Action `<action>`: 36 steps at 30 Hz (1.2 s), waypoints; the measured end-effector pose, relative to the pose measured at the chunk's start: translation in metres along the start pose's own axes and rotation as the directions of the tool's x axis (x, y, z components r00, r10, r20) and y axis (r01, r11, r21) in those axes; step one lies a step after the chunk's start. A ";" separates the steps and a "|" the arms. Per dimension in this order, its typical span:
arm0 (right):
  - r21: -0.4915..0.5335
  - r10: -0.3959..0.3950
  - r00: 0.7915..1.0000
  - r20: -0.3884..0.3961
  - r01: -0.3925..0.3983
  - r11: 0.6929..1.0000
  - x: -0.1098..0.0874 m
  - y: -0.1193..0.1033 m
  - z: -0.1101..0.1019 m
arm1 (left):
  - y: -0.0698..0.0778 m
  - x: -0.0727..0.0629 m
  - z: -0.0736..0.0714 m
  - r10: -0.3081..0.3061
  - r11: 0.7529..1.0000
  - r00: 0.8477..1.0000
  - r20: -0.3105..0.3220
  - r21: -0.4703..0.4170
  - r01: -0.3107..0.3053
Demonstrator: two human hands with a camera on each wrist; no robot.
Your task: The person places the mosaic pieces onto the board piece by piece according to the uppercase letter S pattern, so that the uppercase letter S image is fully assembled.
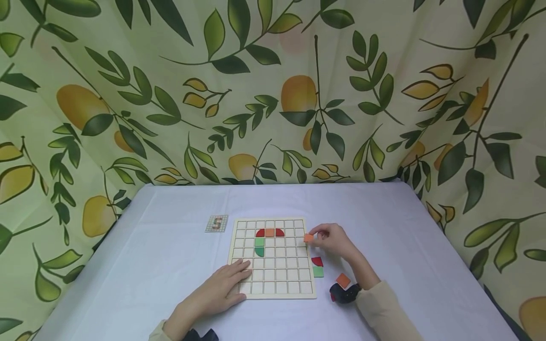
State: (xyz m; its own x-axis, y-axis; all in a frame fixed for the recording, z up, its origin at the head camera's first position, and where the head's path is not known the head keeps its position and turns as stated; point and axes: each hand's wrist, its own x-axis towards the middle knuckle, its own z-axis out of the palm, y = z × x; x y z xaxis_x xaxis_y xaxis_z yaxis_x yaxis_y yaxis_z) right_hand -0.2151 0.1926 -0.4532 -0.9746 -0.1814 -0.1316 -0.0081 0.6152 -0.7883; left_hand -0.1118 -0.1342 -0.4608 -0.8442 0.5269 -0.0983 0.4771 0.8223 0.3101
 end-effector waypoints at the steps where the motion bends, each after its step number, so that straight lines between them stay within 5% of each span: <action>1: 0.003 -0.006 1.000 0.003 0.006 1.000 0.000 -0.001 0.001 | 0.000 0.000 0.000 0.006 1.000 1.000 -0.004 0.004 -0.006; 36: 0.043 -0.091 0.995 0.045 0.089 0.995 -0.001 -0.020 0.042 | -0.001 0.002 0.003 0.009 1.000 1.000 -0.025 0.006 -0.009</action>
State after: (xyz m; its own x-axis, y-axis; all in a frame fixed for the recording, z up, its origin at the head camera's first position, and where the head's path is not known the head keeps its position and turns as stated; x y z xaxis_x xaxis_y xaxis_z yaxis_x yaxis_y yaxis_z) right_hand -0.2046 0.1483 -0.4620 -0.9586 -0.2712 -0.0864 -0.0853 0.5634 -0.8218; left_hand -0.1135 -0.1336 -0.4640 -0.8455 0.5291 -0.0720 0.4863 0.8187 0.3052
